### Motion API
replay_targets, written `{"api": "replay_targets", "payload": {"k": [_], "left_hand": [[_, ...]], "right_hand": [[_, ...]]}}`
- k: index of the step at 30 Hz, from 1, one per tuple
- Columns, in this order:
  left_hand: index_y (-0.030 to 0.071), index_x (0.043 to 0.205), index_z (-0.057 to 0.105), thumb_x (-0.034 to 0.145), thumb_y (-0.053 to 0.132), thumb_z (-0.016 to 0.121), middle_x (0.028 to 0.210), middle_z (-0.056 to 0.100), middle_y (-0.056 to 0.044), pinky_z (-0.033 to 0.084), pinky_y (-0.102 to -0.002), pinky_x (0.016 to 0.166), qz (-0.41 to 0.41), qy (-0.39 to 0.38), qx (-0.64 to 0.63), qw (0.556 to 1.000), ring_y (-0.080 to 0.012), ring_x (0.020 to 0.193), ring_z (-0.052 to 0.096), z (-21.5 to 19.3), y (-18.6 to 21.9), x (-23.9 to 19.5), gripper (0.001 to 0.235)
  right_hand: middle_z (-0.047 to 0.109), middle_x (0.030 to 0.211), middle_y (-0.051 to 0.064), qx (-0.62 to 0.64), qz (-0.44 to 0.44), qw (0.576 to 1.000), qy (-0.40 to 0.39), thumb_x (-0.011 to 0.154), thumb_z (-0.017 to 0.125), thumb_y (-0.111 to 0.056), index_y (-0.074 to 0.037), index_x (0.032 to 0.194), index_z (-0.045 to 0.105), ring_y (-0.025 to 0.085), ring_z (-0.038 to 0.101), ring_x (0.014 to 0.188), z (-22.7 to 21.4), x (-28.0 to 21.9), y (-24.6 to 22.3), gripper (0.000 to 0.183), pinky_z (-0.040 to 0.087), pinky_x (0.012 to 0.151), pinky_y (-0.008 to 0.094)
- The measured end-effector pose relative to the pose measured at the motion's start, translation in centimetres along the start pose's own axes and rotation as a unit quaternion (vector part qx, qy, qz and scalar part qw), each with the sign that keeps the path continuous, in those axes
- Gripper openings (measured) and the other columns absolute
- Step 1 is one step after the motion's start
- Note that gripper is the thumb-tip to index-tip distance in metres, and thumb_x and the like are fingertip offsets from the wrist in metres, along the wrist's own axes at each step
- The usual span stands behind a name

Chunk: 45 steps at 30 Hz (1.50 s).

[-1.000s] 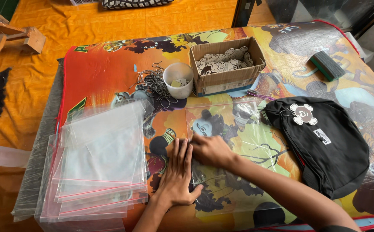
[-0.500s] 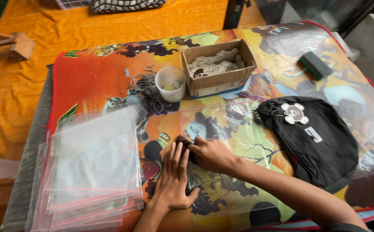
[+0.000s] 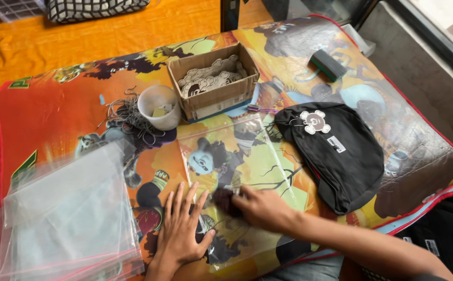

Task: The person places a small dark cloth item into a clear plastic bag and seals it. They then place a black drawstring bag into another plastic bag, seal it, and place the sealed package into a green plastic basket.

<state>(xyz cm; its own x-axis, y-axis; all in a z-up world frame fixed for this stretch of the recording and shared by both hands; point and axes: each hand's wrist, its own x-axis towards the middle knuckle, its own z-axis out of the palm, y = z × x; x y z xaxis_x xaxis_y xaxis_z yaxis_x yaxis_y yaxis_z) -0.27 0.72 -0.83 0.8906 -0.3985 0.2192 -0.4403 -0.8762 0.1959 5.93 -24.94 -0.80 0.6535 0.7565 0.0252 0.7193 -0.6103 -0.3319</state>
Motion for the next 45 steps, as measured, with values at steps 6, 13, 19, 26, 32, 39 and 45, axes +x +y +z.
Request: {"api": "replay_targets", "payload": {"k": [6,13,19,26,32,39,45], "left_hand": [[0.021,0.16,0.024,0.076,0.06,0.056,0.168,0.018,-0.01,0.009,-0.055,0.122,0.001,-0.005,0.019,1.0,-0.0387,0.153,0.011,0.4,-0.2,0.1,0.098],[0.02,0.162,0.02,0.078,0.06,0.052,0.168,0.014,-0.012,0.009,-0.053,0.122,0.004,-0.01,0.036,0.999,-0.0369,0.154,0.011,1.0,-0.2,-0.2,0.098],[0.019,0.161,0.02,0.076,0.058,0.055,0.168,0.015,-0.013,0.009,-0.054,0.121,-0.009,-0.023,0.021,0.999,-0.0378,0.153,0.011,1.0,-0.3,-0.2,0.1],[0.016,0.157,0.031,0.084,0.05,0.047,0.165,0.022,-0.014,0.009,-0.056,0.121,-0.031,-0.012,-0.072,0.997,-0.038,0.153,0.014,0.0,0.0,0.0,0.082],[0.013,0.153,0.04,0.093,0.04,0.032,0.162,0.029,-0.016,0.009,-0.056,0.121,-0.041,0.011,-0.166,0.985,-0.0374,0.151,0.02,-0.6,-0.1,0.0,0.066],[0.005,0.126,0.056,0.075,0.014,0.048,0.151,0.042,-0.025,0.011,-0.063,0.122,-0.088,0.025,-0.18,0.98,-0.0427,0.148,0.025,-0.6,0.8,0.2,0.053],[0.012,0.133,0.059,0.074,0.024,0.06,0.153,0.042,-0.019,0.037,-0.078,0.101,-0.016,0.062,-0.228,0.971,-0.0505,0.145,0.027,-1.6,0.6,-0.7,0.061]], "right_hand": [[0.054,0.103,0.012,-0.192,0.187,0.946,0.183,0.084,0.064,-0.013,-0.014,0.11,0.058,0.034,0.061,0.054,0.4,-3.3,10.0,0.027,0.037,0.031,0.045],[0.051,0.097,0.014,-0.01,0.099,0.99,0.103,0.09,0.059,-0.012,-0.012,0.116,0.053,0.033,0.054,0.049,3.2,-9.3,-0.7,0.027,0.041,0.032,0.051],[0.061,0.094,0.001,-0.137,0.203,0.943,0.226,0.076,0.061,-0.004,-0.019,0.107,0.062,0.022,0.063,0.061,2.4,-11.7,0.9,0.035,0.05,0.034,0.038],[0.053,0.099,0.009,-0.061,0.079,0.984,0.146,0.085,0.061,-0.009,-0.014,0.119,0.058,0.031,0.058,0.066,3.3,-6.8,-4.6,0.034,0.048,0.037,0.043],[0.059,0.106,0.014,0.213,-0.206,0.947,-0.121,0.086,0.061,-0.014,-0.015,0.115,0.068,0.037,0.061,0.064,-2.1,-1.5,-7.6,0.03,0.048,0.054,0.046],[0.065,0.1,0.008,0.191,-0.008,0.981,-0.036,0.088,0.065,-0.01,-0.018,0.132,0.067,0.024,0.066,0.071,-8.3,8.2,-4.4,0.045,0.057,0.061,0.035],[0.059,0.143,0.01,0.385,-0.007,0.921,-0.059,0.089,0.063,-0.039,-0.017,0.147,0.043,0.025,0.074,0.098,-10.9,16.9,-9.4,0.065,0.06,0.078,0.037]]}}
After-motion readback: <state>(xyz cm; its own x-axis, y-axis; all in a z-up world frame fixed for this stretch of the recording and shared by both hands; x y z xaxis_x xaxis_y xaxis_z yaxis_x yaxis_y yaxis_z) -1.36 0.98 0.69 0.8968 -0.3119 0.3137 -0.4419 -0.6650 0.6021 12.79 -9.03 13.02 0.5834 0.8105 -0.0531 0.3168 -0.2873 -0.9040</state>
